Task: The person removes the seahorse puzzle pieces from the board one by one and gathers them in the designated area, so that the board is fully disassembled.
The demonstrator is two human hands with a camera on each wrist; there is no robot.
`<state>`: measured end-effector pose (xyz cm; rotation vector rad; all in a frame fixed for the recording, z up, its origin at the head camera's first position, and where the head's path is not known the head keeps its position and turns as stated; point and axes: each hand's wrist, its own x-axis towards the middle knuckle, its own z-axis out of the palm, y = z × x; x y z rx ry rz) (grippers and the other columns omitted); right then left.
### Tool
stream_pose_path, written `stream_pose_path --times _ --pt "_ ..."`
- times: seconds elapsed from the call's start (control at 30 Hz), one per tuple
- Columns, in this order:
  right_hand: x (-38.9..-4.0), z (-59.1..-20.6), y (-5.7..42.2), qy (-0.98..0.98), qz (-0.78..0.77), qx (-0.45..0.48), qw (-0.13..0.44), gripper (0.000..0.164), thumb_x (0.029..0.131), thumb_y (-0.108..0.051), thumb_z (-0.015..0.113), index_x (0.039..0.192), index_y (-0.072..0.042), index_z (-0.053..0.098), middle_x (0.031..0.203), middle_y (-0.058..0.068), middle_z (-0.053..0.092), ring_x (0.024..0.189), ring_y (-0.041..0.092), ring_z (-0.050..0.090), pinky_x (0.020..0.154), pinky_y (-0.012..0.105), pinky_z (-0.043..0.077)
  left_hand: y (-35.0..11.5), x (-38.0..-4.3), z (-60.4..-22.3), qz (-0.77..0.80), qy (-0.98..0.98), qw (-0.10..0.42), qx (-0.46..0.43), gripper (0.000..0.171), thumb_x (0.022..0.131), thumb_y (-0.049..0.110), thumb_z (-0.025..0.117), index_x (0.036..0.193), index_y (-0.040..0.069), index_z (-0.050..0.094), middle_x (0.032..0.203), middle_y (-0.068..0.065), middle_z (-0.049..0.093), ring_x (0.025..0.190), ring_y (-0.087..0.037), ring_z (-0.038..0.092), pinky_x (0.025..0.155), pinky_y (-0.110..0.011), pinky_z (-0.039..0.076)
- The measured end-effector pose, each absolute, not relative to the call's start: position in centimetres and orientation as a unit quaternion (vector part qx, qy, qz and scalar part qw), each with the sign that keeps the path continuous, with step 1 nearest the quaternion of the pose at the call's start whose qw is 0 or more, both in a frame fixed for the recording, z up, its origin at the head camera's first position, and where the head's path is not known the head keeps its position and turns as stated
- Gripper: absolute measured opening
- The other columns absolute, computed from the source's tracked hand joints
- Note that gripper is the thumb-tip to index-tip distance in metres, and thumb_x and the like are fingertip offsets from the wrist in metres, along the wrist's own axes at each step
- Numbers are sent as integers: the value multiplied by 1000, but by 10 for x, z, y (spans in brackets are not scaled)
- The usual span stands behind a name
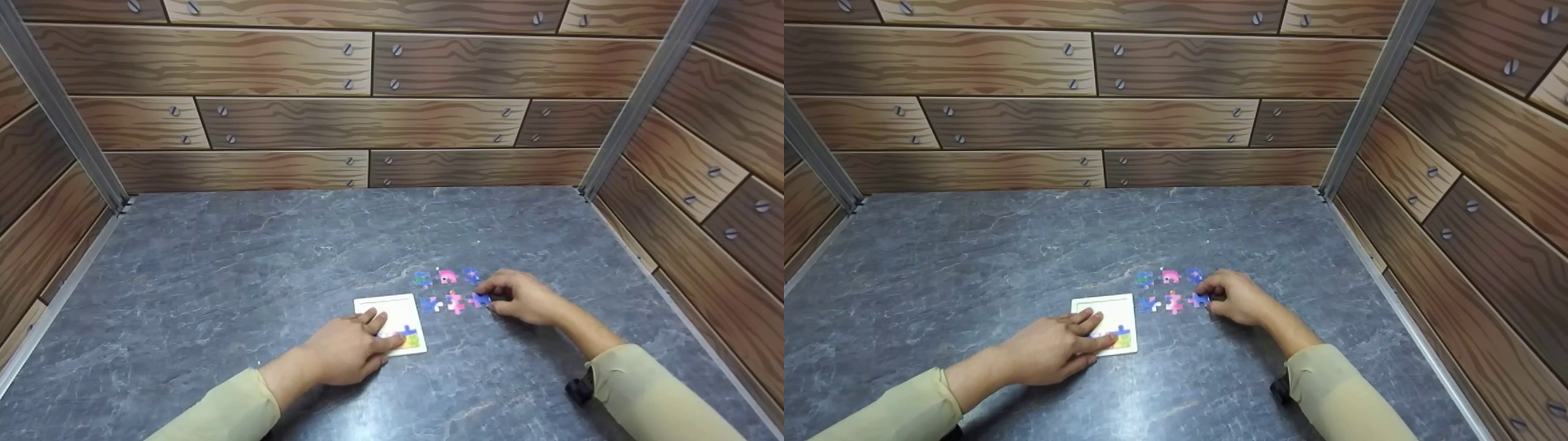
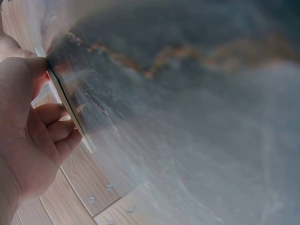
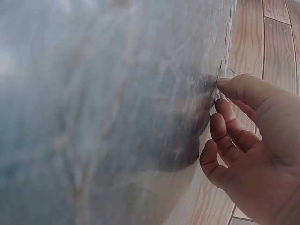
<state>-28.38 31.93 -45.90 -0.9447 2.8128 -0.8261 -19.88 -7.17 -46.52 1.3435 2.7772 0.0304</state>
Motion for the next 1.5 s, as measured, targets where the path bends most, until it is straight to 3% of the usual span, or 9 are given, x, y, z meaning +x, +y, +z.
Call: stream_pose_path --times 0.37,0.97,1.3,1.5 --pt "-285 -459 321 911 -275 -304 36 26 90 -5 78 116 -8 79 113 4 71 100 24 64 89 38 52 -72 -198 -465 6 897 18 441 48 113 38 48 161 31 50 158 -20 50 146 -38 49 116 -44 45" --pt "-281 -458 320 910 -300 -284 43 34 90 -1 75 124 -4 76 115 10 73 105 28 68 94 46 57 -71 -199 -467 19 895 18 445 49 112 35 50 160 28 51 157 -24 50 144 -43 50 116 -49 45" --pt "-269 -445 313 910 -287 -298 17 29 92 -4 75 121 -4 76 111 12 73 99 31 66 80 37 54 -70 -198 -468 27 897 9 440 46 112 33 52 158 28 55 155 -25 52 141 -46 52 112 -53 49" --pt "-261 -437 302 911 -281 -303 10 27 92 -5 77 120 -6 77 111 11 73 100 33 67 79 38 55 -68 -197 -468 37 899 12 436 46 112 32 52 157 28 55 156 -25 51 142 -45 51 112 -54 48"
